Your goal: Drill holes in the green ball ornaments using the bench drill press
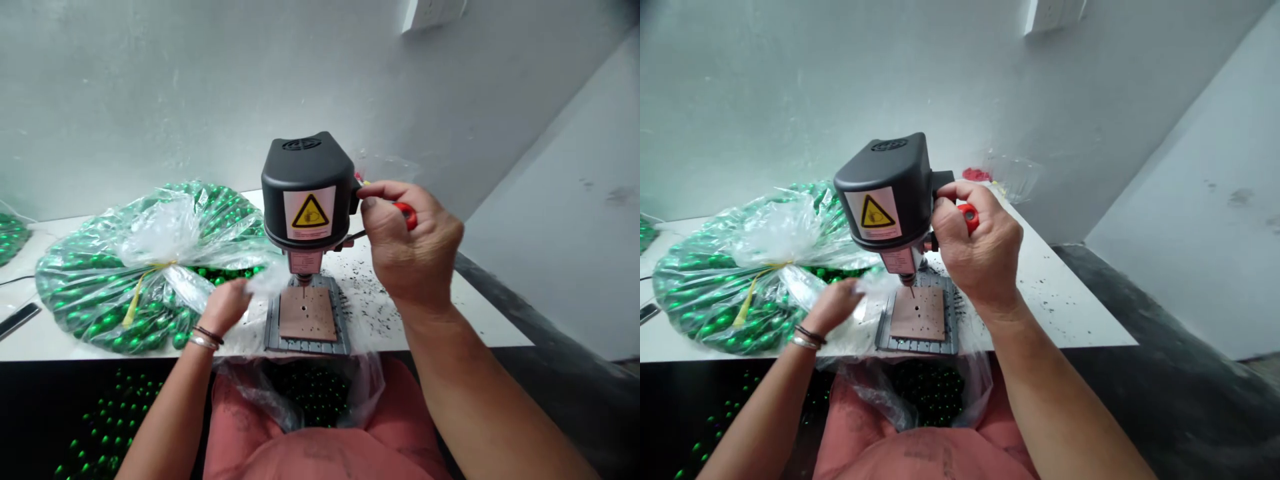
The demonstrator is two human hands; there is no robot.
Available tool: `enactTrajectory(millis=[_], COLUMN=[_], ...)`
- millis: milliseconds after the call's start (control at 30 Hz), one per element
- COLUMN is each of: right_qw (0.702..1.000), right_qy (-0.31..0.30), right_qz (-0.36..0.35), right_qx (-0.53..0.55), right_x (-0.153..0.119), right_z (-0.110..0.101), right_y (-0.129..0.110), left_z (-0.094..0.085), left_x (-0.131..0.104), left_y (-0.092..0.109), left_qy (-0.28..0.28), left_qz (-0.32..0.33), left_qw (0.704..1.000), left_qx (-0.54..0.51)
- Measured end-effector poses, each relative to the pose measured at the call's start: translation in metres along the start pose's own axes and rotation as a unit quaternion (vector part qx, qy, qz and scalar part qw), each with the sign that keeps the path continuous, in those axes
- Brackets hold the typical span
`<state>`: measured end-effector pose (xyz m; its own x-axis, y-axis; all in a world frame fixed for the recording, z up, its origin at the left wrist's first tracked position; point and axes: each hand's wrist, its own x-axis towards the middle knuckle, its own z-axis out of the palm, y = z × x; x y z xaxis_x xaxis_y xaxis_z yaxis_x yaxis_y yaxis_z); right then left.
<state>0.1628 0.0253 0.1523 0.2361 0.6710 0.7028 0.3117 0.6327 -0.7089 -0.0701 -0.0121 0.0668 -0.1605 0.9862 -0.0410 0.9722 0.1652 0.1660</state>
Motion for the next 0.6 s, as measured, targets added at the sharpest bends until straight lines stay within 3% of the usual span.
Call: enactTrajectory(millis=[67, 167, 300, 367, 467, 600], right_qw=[1.0, 1.0, 1.0, 1.0, 1.0, 1.0], right_qy=[0.001, 0.005, 0.002, -0.002, -0.004, -0.009], right_qz=[-0.006, -0.009, -0.006, 0.007, 0.025, 0.023], right_qx=[-0.003, 0.0, -0.001, 0.0, -0.002, -0.01], right_x=[0.0, 0.0, -0.001, -0.002, -0.002, -0.002], right_z=[0.0, 0.001, 0.001, 0.0, -0.001, -0.003], right_y=[0.0, 0.001, 0.003, 0.003, 0.003, 0.002], left_z=[0.03, 0.051, 0.029, 0.012, -0.002, -0.001], left_x=[-0.006, -0.016, -0.013, 0.002, 0.037, 0.088], left_y=[-0.001, -0.005, -0.013, -0.014, -0.007, 0.012], left_qy=[-0.047, -0.015, -0.042, -0.006, 0.016, 0.038], left_qz=[0.017, 0.021, 0.063, 0.047, 0.003, 0.039], left_qw=[0.997, 0.995, 0.992, 0.98, 0.99, 0.992], left_qx=[0.061, 0.095, -0.105, -0.191, -0.14, -0.115])
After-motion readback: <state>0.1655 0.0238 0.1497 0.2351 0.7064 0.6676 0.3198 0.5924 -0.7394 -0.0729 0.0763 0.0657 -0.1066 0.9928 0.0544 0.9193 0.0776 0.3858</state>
